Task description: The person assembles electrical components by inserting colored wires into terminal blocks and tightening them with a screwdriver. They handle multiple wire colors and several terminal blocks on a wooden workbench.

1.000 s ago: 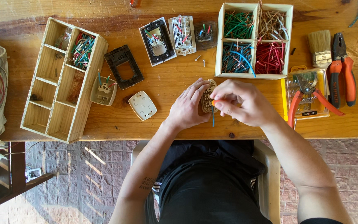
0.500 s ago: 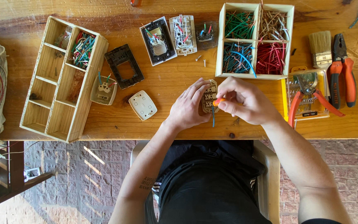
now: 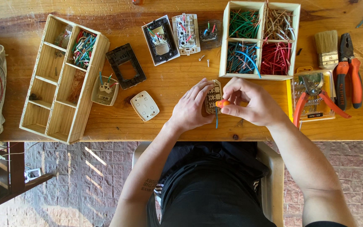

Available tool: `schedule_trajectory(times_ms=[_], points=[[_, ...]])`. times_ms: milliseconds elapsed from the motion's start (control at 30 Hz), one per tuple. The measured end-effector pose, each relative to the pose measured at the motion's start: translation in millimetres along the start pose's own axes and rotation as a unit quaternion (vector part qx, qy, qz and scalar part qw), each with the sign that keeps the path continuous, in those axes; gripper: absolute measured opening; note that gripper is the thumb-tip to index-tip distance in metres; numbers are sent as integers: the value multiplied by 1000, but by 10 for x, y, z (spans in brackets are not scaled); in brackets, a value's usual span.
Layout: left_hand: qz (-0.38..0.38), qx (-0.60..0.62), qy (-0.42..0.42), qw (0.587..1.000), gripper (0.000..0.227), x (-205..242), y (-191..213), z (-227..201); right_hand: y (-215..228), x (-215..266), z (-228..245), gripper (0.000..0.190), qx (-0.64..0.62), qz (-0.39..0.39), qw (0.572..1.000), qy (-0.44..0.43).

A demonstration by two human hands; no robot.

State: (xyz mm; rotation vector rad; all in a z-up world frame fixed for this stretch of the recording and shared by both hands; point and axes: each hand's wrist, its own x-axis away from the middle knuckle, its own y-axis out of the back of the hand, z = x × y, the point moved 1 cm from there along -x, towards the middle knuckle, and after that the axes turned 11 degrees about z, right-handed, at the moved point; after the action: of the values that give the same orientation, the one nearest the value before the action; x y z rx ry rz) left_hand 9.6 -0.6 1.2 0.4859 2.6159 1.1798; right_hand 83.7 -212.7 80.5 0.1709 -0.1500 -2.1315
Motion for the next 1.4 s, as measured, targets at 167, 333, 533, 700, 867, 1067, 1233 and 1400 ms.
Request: schedule_trajectory(times_ms=[167, 333, 533, 700, 867, 1067, 1233, 1400], points=[[-5, -7, 0, 1000, 100, 8, -27, 17, -67, -110, 336, 15, 11, 10, 1000, 25], [-6, -7, -1, 1000, 100, 1, -26, 15, -37, -112, 367, 13, -36, 52, 997, 38], [-8, -11, -4, 1000, 101, -1, -15, 3, -16, -59, 212, 20, 7, 0, 999, 34], [-6, -7, -4, 1000, 101, 0, -15, 7, -46, -137, 464, 13, 69, -30, 996, 56], [-6, -6, -5, 1000, 100, 1, -17, 12, -76, -103, 415, 12, 10, 10, 999, 38], [-4, -5, -3, 1000, 100, -3, -18, 9, -63, -20, 123, 18, -43, -22, 998, 28], [-7, -6, -5, 1000, 101, 7, -15, 13, -91, -103, 256, 17, 12, -22, 998, 62], [-12, -6, -9, 1000, 100, 4, -25, 21, -79, -86, 385, 16, -63, 31, 997, 32]])
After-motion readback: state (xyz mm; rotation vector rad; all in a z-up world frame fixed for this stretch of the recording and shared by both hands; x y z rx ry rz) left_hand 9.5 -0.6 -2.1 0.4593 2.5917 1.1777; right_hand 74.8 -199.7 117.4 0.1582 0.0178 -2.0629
